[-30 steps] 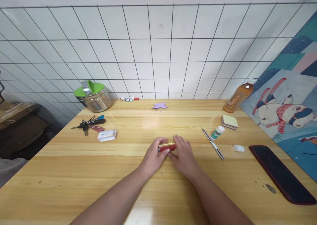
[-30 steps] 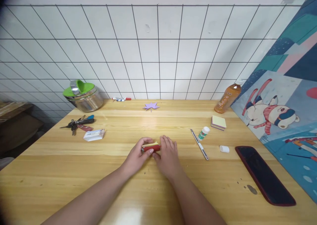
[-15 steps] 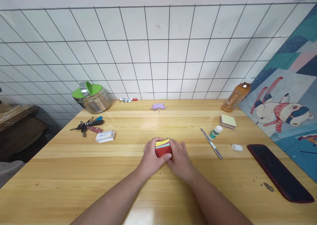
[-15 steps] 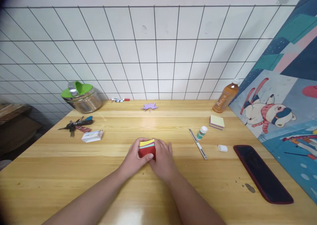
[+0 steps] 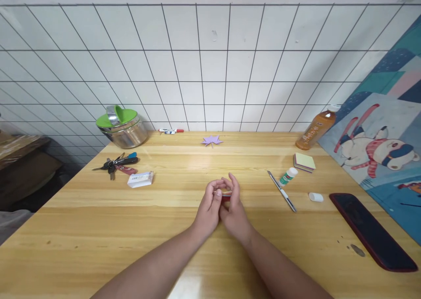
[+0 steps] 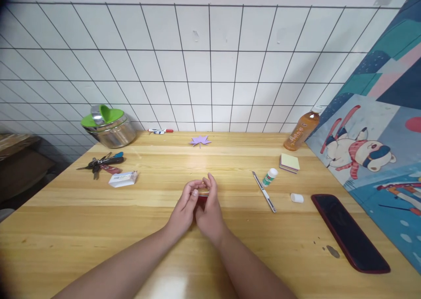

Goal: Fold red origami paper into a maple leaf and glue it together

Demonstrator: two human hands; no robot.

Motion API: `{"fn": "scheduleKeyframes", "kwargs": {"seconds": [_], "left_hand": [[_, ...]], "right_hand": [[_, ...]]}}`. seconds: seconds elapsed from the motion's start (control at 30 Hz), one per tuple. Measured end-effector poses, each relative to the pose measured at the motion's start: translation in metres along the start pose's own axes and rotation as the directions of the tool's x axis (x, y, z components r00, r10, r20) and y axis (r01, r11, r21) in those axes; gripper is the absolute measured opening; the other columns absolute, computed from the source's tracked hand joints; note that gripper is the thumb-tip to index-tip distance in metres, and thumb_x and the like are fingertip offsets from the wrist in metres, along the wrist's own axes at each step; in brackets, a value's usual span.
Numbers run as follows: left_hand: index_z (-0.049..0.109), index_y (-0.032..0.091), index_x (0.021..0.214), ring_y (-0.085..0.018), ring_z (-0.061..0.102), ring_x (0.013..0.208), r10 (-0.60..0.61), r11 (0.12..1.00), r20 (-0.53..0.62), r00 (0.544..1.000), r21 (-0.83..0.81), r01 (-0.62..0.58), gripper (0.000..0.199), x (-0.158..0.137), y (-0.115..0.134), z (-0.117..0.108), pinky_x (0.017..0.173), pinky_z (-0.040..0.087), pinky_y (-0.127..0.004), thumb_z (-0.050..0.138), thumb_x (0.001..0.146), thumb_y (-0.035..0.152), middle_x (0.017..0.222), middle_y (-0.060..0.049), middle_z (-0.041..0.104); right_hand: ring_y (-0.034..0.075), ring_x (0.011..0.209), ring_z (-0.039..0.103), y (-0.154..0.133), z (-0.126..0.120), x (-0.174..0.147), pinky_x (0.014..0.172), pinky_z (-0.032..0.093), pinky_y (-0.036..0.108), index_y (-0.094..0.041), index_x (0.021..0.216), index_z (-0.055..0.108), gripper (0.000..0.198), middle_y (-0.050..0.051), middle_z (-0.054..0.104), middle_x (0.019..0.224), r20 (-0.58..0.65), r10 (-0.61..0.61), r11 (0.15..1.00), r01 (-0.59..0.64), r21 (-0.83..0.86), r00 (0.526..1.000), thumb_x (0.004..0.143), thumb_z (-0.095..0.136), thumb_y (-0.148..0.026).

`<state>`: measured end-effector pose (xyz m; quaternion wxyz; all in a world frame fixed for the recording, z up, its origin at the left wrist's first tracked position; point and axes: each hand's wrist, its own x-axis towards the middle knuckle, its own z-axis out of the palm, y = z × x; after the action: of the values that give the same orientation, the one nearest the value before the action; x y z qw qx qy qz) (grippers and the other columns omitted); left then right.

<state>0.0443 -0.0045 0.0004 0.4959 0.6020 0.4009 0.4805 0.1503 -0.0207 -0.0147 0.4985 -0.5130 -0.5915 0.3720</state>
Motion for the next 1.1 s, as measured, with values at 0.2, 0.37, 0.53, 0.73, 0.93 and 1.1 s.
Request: {"fn": "scheduleKeyframes", "kwargs": {"seconds": [0.2,0.37,0.53,0.73,0.93,1.1], "left_hand": [[0.050,0.021,0.099,-0.019,0.056,0.100,-0.055,0.998,-0.070,0.996,0.006,0.055,0.025,0.004,-0.006,-0.001,0.092,0.043,-0.034,0.036,0.093,0.041,0.100,-0.005,0.059],[0.048,0.023,0.102,-0.018,0.058,0.099,-0.112,0.993,-0.130,0.985,-0.055,0.106,0.025,0.006,-0.011,-0.004,0.090,0.044,-0.032,0.037,0.092,0.042,0.100,-0.004,0.061],[0.045,0.024,0.106,-0.018,0.057,0.102,-0.154,0.988,-0.085,0.984,-0.029,0.152,0.030,0.004,-0.008,-0.001,0.090,0.044,-0.034,0.032,0.093,0.047,0.108,-0.005,0.060],[0.044,0.022,0.108,-0.018,0.057,0.095,-0.144,0.989,-0.037,0.989,0.033,0.145,0.030,0.005,-0.010,-0.006,0.088,0.044,-0.034,0.034,0.093,0.046,0.103,-0.005,0.058],[0.041,0.022,0.115,-0.021,0.057,0.100,-0.039,0.996,0.184,0.982,0.086,0.023,0.048,0.003,-0.010,-0.021,0.090,0.043,-0.036,0.066,0.076,0.037,0.105,-0.007,0.060],[0.047,0.021,0.119,-0.023,0.053,0.112,-0.006,0.983,0.195,0.981,0.180,-0.029,0.045,0.006,-0.007,-0.027,0.095,0.042,-0.036,0.063,0.079,0.035,0.121,-0.011,0.056]], "right_hand": [[0.017,0.135,0.028,0.000,-0.001,0.004,0.111,0.027,0.041,-0.024,0.134,0.033,0.054,0.008,0.033,0.143,0.043,-0.046,0.983,0.053,-0.175,0.998,0.082,0.036,-0.008],[0.024,0.137,0.023,-0.013,-0.003,0.000,0.109,0.028,0.046,-0.024,0.132,0.041,0.051,0.008,0.020,0.150,0.038,-0.023,0.887,0.038,-0.461,0.999,0.083,0.041,-0.013],[0.022,0.136,0.024,-0.009,0.001,-0.002,0.106,0.034,0.043,-0.025,0.140,0.028,0.063,0.008,0.015,0.151,0.078,-0.035,0.915,0.063,-0.398,0.996,0.081,0.038,-0.007],[0.022,0.127,0.036,-0.008,-0.007,0.002,0.104,0.035,0.041,-0.017,0.133,0.035,0.054,0.013,0.037,0.137,0.123,-0.029,0.902,0.079,-0.424,0.992,0.080,0.039,-0.007],[0.022,0.095,0.056,-0.016,-0.027,0.005,0.083,0.044,0.036,-0.020,0.104,0.055,0.027,0.008,0.061,0.101,0.119,0.027,0.845,0.041,-0.533,0.993,0.080,0.045,-0.011],[0.019,0.083,0.057,-0.011,-0.025,0.005,0.075,0.045,0.031,-0.020,0.093,0.050,0.010,0.004,0.061,0.089,0.028,0.002,0.966,0.005,-0.259,1.000,0.083,0.047,-0.020]]}}
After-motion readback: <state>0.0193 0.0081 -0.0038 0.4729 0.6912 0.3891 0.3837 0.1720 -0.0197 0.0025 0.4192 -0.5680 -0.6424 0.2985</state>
